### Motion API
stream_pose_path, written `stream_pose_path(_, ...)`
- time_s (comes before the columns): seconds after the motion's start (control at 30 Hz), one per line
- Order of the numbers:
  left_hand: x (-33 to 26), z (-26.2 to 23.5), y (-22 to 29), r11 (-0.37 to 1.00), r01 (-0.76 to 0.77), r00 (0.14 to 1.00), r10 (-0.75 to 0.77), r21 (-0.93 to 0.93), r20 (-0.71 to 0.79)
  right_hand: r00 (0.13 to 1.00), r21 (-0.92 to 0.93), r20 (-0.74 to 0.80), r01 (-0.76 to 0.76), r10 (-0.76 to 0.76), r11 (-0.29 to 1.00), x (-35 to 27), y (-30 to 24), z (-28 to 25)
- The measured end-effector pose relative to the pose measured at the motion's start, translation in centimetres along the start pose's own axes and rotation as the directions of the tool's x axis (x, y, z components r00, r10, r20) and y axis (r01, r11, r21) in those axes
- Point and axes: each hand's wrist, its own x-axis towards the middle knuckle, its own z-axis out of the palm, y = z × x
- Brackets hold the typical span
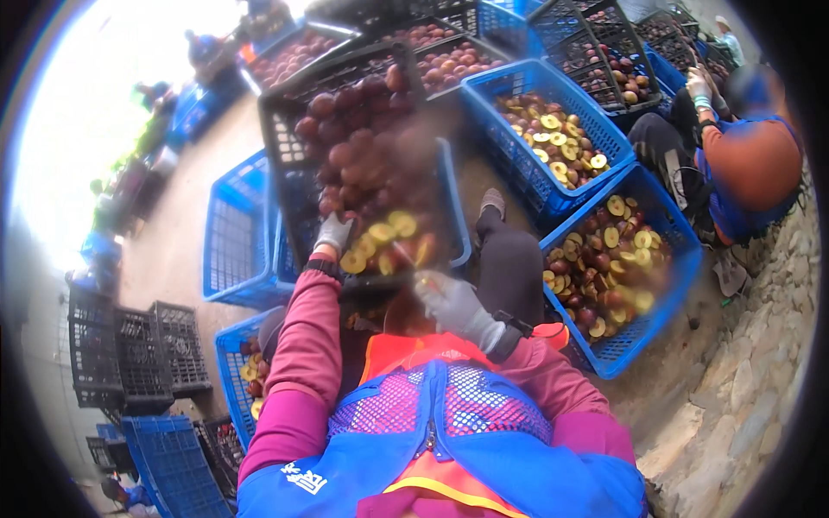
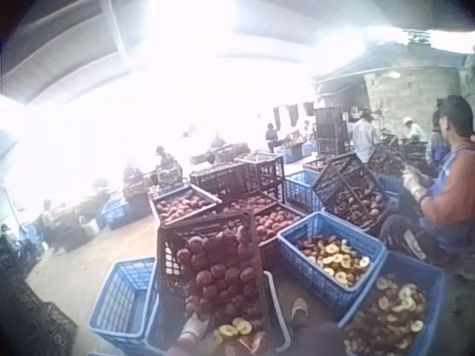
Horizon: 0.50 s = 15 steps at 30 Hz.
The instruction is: The recorder is using a knife to cut plums in half and place them into blue plastic crates for sorting.
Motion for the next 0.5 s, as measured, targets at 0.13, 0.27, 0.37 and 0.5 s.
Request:
stream_pose_path(0.13, 0.0, 2.7, 5.1, 0.959, 0.152, 0.978, -0.181, -0.240, -0.103, 0.997, 0.021, -0.070, -0.041, 0.042, 0.999, -0.8, -0.4, -2.6)
stream_pose_path(0.27, -2.9, 3.3, 8.0, 0.994, 0.094, 0.990, -0.099, -0.060, -0.097, 0.996, 0.084, -0.079, -0.037, 0.044, 0.996, 0.0, -0.2, -0.9)
stream_pose_path(0.37, -4.2, 2.7, 8.7, 0.936, -0.011, 1.000, 0.009, -0.351, -0.008, 0.991, 0.088, -0.131, 0.021, -0.010, 0.996, 0.2, -1.7, 0.4)
stream_pose_path(0.5, -6.0, 0.6, 3.9, 0.271, 0.050, 0.949, 0.286, -0.961, 0.130, 0.983, 0.097, -0.155, 0.118, -0.102, 0.988, 0.3, -4.3, 0.8)
